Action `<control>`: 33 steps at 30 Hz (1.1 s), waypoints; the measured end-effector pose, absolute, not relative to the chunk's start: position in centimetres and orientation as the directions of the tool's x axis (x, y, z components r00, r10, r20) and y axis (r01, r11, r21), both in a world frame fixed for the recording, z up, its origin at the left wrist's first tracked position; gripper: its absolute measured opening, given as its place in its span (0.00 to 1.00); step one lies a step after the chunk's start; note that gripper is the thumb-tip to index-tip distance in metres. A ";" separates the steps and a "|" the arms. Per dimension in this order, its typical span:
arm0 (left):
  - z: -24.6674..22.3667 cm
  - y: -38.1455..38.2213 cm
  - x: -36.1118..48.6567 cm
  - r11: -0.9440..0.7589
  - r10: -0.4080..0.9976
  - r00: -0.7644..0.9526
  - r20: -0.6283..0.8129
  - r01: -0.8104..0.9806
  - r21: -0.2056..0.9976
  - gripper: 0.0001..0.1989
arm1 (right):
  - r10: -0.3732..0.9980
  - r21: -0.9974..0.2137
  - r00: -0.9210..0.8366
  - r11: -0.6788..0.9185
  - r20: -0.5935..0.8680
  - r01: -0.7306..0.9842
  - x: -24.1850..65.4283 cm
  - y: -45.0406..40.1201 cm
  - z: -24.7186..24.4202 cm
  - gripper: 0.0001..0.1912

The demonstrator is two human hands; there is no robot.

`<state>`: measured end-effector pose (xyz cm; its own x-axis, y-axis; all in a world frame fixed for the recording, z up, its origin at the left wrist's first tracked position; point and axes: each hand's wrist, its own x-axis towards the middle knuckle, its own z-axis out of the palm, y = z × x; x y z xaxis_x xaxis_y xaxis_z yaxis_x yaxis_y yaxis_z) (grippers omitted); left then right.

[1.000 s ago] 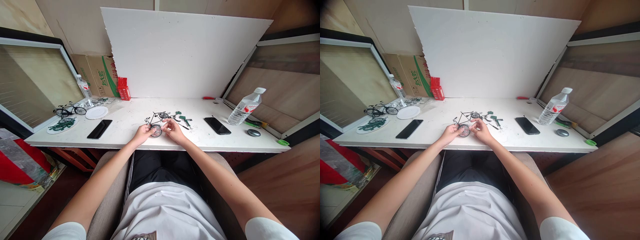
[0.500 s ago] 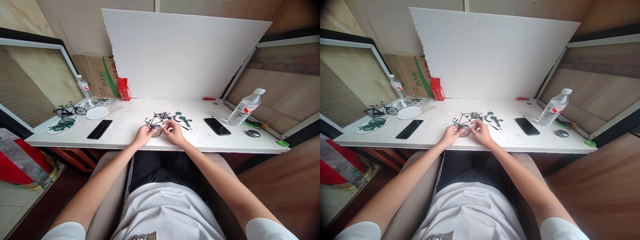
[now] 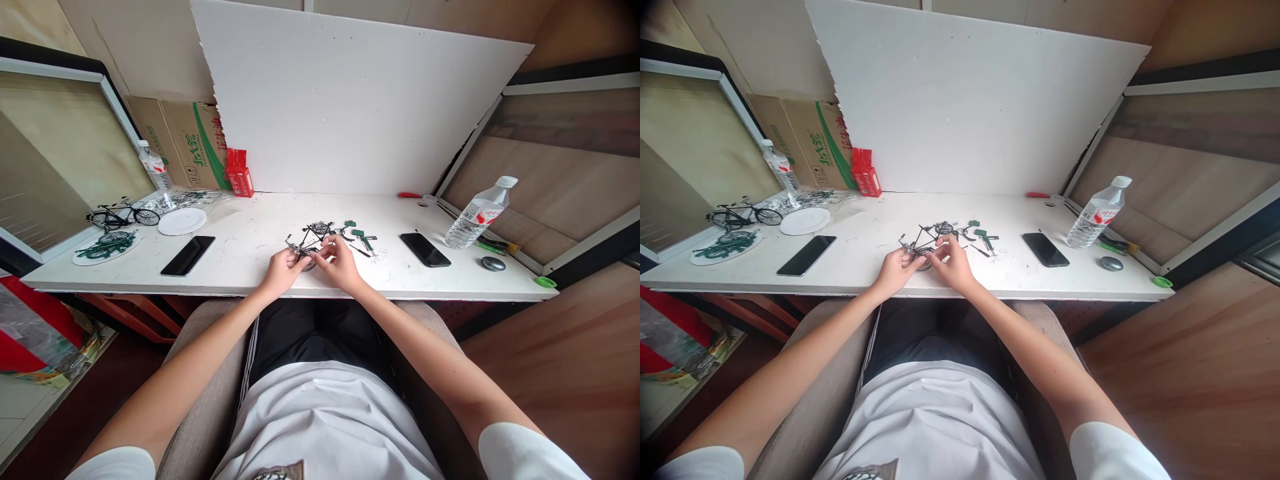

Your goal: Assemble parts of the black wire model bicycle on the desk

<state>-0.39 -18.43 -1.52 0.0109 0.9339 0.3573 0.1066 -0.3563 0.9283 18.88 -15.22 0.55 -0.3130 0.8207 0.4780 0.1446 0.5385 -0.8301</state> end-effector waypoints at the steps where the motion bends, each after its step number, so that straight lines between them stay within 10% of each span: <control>1: -1.6 -18.4 -0.4 -0.357 0.934 0.017 0.357 0.109 0.928 0.21 | 0.831 -0.850 -0.315 0.513 0.458 0.117 18.9 -15.1 0.5 0.22; 33: -0.6 -17.5 -1.4 -0.154 0.988 -0.017 0.153 -0.115 0.981 0.26 | 0.817 -0.739 -0.225 0.577 0.532 0.348 21.6 -12.7 1.2 0.16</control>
<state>-1.38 -17.50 -0.61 -0.0165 0.9880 0.1533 -0.1150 -0.1542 0.9813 21.65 -12.67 1.19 -0.2250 0.8165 0.5316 0.3480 0.5770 -0.7389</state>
